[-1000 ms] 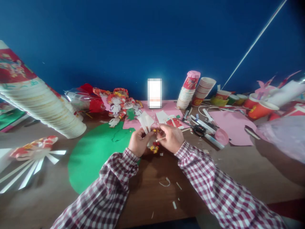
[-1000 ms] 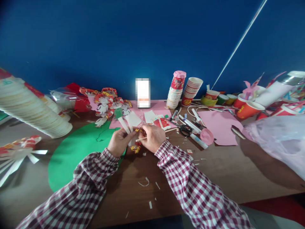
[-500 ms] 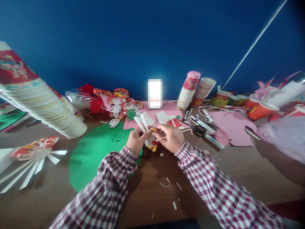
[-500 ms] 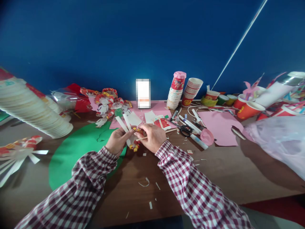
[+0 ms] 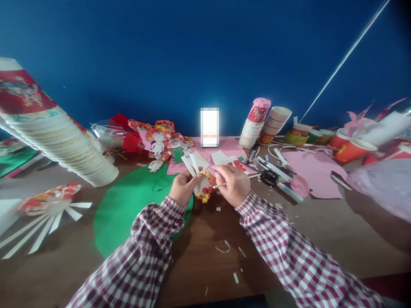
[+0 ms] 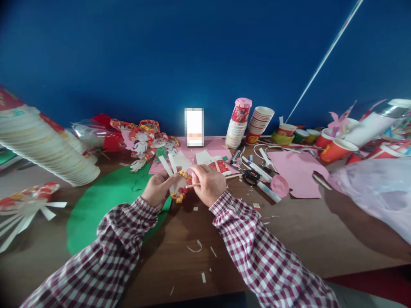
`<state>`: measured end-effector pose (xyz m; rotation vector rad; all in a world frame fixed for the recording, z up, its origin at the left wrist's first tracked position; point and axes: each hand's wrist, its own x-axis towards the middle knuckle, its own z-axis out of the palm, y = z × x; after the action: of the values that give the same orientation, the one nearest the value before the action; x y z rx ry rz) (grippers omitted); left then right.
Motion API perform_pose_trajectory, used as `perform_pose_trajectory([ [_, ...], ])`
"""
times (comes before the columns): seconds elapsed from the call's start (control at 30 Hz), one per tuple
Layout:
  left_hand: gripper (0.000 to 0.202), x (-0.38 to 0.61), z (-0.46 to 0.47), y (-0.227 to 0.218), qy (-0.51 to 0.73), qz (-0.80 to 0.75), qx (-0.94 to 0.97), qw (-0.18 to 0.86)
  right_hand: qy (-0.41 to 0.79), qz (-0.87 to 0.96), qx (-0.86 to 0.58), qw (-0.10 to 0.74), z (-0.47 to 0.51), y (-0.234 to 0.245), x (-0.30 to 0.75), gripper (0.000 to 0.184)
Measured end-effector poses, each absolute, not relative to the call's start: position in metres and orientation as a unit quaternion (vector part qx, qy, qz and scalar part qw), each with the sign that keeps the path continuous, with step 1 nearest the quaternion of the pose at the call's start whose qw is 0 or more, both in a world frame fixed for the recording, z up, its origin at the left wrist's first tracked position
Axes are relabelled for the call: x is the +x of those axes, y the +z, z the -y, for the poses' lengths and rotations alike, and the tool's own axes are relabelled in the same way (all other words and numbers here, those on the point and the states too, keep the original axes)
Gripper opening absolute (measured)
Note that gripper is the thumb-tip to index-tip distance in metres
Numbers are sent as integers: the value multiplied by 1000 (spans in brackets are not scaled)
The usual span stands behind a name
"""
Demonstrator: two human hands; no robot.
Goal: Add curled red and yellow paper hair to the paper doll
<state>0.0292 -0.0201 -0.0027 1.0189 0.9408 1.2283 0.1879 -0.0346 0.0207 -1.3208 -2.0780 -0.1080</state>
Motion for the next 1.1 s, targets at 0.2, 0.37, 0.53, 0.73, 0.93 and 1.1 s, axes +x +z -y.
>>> perform_pose_trajectory([
  [0.2, 33, 25, 20, -3, 441, -436, 550, 560, -67, 791, -519, 318, 31, 24, 194, 24],
  [0.37, 31, 27, 23, 0, 344, -446, 608, 560, -81, 796, -520, 301, 30, 28, 197, 34],
  [0.53, 29, 27, 25, -1, 320, -453, 622, 552, -76, 810, -507, 285, 31, 25, 194, 28],
  [0.73, 31, 30, 29, 5, 321, -429, 616, 578, -59, 815, -497, 291, 30, 19, 191, 23],
  [0.93, 31, 27, 25, 2, 367, -441, 615, 541, -53, 820, -488, 294, 30, 15, 189, 23],
  [1.1, 37, 26, 23, -4, 402, -441, 579, 555, -34, 832, -473, 288, 32, 14, 188, 25],
])
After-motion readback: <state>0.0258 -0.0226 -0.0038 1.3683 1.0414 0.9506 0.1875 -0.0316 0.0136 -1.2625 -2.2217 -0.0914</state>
